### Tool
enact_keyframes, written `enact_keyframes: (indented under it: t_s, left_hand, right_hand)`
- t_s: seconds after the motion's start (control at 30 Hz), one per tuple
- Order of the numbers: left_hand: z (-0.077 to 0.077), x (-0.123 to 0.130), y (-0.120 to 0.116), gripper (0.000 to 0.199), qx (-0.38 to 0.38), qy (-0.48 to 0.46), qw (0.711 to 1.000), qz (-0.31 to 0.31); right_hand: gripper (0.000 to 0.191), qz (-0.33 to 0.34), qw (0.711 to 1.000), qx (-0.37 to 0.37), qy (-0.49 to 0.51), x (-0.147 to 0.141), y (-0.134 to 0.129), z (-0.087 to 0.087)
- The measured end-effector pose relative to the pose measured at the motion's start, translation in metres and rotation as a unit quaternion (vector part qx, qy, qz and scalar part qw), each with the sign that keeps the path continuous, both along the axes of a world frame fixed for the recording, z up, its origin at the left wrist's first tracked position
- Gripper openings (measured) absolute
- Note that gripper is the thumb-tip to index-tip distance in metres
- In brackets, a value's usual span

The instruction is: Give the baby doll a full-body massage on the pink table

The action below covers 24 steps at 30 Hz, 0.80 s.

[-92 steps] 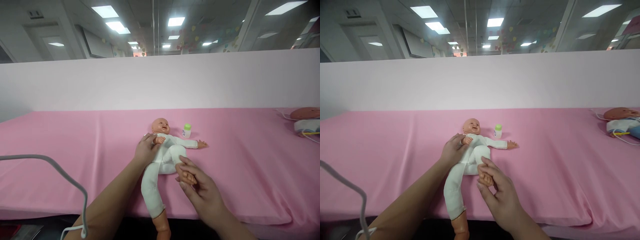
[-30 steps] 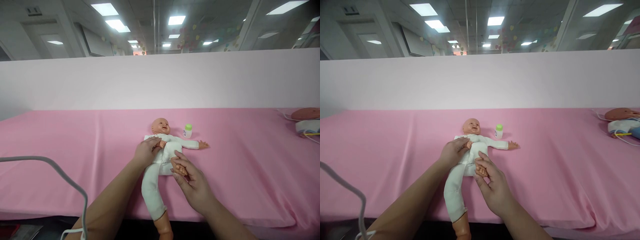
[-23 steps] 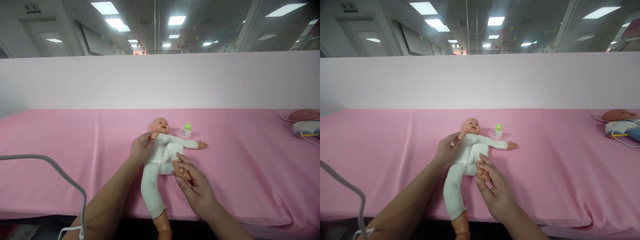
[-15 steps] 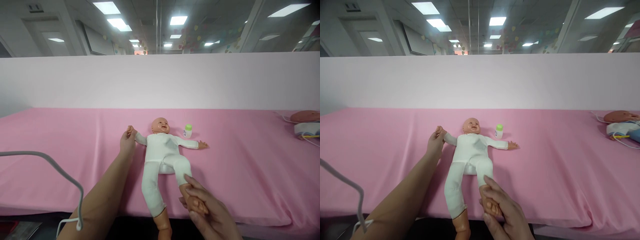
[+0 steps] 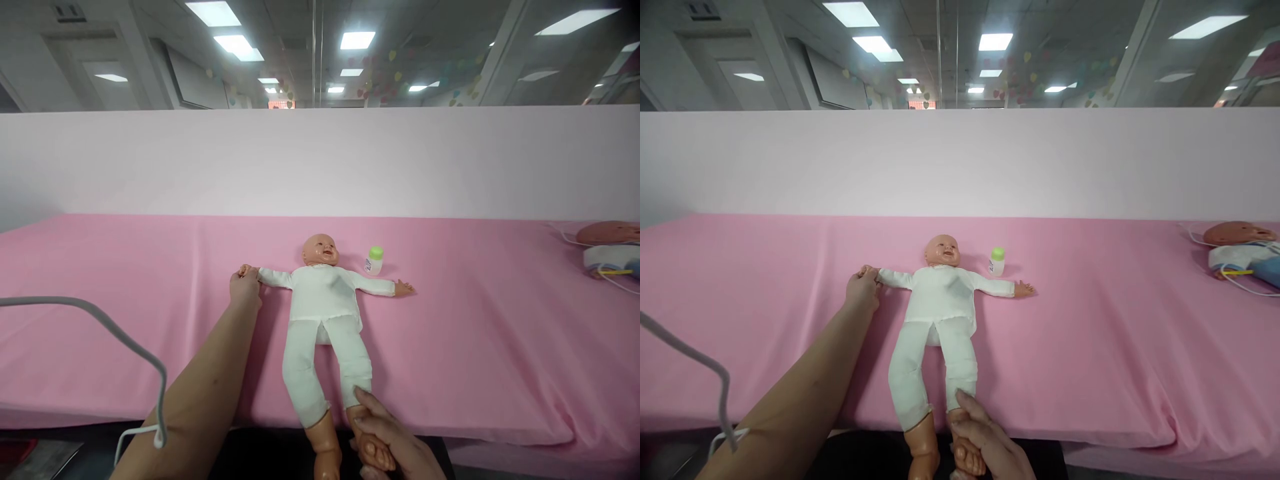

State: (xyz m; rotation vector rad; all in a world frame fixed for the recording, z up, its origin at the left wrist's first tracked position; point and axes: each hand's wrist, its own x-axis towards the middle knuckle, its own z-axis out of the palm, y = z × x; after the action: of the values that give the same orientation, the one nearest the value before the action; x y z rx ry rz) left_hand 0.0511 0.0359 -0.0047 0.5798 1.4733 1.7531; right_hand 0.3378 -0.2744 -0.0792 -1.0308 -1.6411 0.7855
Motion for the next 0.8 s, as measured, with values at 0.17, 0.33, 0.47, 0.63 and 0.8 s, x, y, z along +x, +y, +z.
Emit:
enact_keyframes:
  t_s: [0.17, 0.33, 0.47, 0.63, 0.8]
  left_hand:
    - [0.019, 0.019, -0.028, 0.03, 0.103, 0.145, 0.982, -0.068]
    - [0.029, 0.05, -0.058, 0.034, 0.178, 0.321, 0.915, -0.165]
    - [0.024, 0.068, -0.068, 0.034, 0.16, 0.488, 0.822, -0.244]
    - [0.02, 0.075, -0.07, 0.033, 0.183, 0.552, 0.747, -0.322]
    - [0.023, 0.073, -0.069, 0.029, 0.171, 0.509, 0.788, -0.301]
  right_hand:
    - [0.051, -0.005, 0.995, 0.09, -0.029, 0.011, 0.021, 0.027]
    - [0.044, 0.001, 0.999, 0.038, 0.0, 0.002, 0.051, 0.071]
    - [0.04, -0.013, 0.999, 0.022, -0.033, -0.008, 0.076, 0.082]
    - [0.037, -0.022, 0.998, 0.021, -0.059, -0.017, 0.097, 0.077]
    - [0.035, -0.033, 0.998, 0.035, -0.05, -0.016, 0.098, 0.078]
